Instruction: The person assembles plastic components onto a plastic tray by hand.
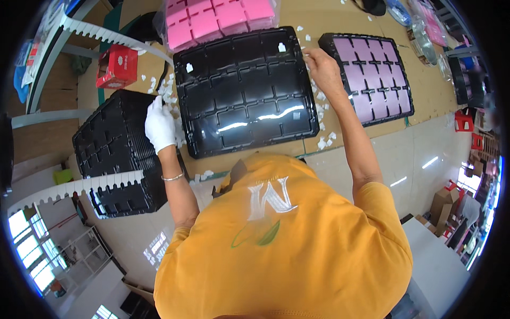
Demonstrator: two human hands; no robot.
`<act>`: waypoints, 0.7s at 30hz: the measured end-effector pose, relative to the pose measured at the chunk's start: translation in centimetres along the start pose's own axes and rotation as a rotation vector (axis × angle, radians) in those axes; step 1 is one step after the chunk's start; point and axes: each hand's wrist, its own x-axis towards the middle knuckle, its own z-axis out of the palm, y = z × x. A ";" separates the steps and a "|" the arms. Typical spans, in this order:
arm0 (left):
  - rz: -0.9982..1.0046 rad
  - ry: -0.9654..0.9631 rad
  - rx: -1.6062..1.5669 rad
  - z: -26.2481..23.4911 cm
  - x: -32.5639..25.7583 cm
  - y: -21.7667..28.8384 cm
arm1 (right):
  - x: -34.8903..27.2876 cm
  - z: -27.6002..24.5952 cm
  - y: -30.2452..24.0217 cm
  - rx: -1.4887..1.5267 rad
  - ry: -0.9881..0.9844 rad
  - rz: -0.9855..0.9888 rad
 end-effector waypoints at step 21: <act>0.335 -0.076 -0.151 5.2 10.7 3.6 | 8.3 3.1 1.2 -0.185 -0.281 -0.172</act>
